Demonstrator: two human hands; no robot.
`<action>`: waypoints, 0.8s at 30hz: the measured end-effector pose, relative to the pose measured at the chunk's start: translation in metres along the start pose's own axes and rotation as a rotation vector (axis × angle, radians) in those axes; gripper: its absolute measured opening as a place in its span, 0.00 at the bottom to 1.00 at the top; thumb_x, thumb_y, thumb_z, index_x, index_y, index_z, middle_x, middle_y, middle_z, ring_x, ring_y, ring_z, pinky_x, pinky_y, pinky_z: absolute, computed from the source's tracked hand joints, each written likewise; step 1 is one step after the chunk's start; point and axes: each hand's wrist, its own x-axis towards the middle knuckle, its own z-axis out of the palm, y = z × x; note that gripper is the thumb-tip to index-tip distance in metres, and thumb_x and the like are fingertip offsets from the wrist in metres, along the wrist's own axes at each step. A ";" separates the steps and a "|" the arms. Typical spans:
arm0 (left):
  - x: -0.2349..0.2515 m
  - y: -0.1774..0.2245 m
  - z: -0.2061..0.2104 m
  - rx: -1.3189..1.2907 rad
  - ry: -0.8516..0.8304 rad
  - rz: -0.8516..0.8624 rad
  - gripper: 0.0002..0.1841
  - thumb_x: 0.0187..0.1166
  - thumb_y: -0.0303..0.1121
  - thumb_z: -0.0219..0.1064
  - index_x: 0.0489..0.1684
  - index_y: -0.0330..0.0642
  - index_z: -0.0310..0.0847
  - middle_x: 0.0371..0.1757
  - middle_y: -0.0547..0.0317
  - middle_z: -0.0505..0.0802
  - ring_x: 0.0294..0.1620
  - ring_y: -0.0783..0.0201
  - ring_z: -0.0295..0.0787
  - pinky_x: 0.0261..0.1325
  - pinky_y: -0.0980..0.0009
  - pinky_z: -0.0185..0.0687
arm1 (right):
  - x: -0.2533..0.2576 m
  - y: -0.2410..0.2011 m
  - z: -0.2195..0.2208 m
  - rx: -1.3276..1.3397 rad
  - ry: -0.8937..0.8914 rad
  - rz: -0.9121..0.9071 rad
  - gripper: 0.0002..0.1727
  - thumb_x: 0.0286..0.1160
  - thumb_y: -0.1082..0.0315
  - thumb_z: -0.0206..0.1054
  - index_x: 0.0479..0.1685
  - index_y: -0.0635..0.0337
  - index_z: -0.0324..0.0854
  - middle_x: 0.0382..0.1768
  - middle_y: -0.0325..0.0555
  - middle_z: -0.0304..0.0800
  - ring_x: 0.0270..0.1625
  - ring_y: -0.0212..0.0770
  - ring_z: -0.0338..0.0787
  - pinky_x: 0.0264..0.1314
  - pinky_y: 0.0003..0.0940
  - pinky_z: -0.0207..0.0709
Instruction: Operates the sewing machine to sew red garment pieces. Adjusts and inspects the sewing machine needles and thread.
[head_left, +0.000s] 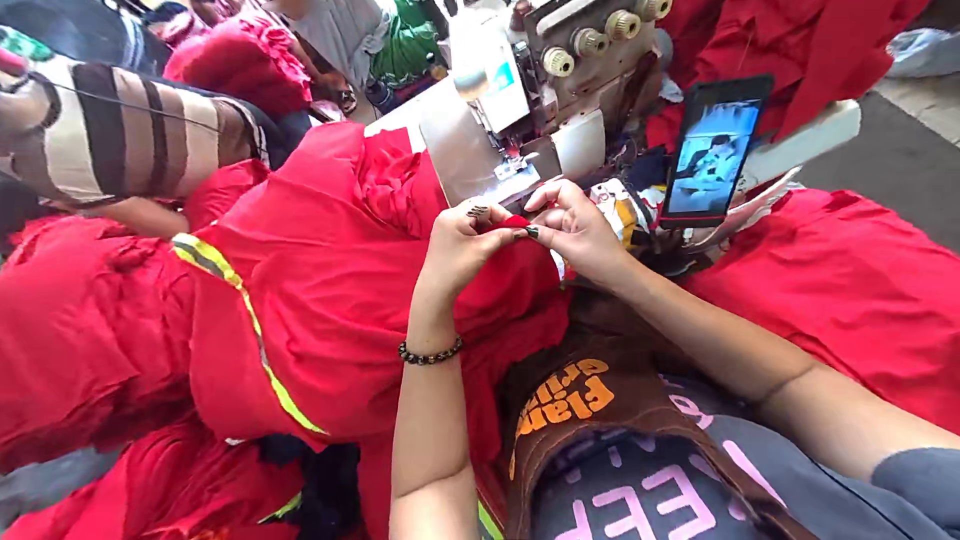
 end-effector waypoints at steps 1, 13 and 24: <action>0.000 -0.002 0.002 -0.019 0.016 0.026 0.08 0.65 0.18 0.76 0.36 0.36 0.86 0.36 0.61 0.91 0.34 0.77 0.85 0.39 0.81 0.82 | 0.000 0.001 0.000 -0.003 0.013 -0.027 0.19 0.76 0.81 0.65 0.64 0.66 0.69 0.38 0.46 0.92 0.37 0.31 0.91 0.44 0.28 0.86; 0.019 -0.014 0.002 -0.075 0.161 0.140 0.05 0.74 0.22 0.73 0.41 0.41 0.87 0.42 0.70 0.91 0.42 0.79 0.88 0.49 0.80 0.87 | -0.012 0.027 -0.004 -0.313 -0.144 -0.121 0.08 0.72 0.74 0.74 0.44 0.69 0.87 0.37 0.49 0.92 0.40 0.33 0.91 0.46 0.32 0.87; 0.024 -0.016 0.000 0.058 0.250 0.059 0.05 0.70 0.21 0.76 0.39 0.40 0.89 0.42 0.69 0.94 0.43 0.80 0.90 0.49 0.82 0.87 | -0.031 0.020 -0.008 0.292 -0.280 0.375 0.07 0.82 0.72 0.66 0.48 0.67 0.85 0.40 0.37 0.92 0.44 0.23 0.90 0.55 0.24 0.85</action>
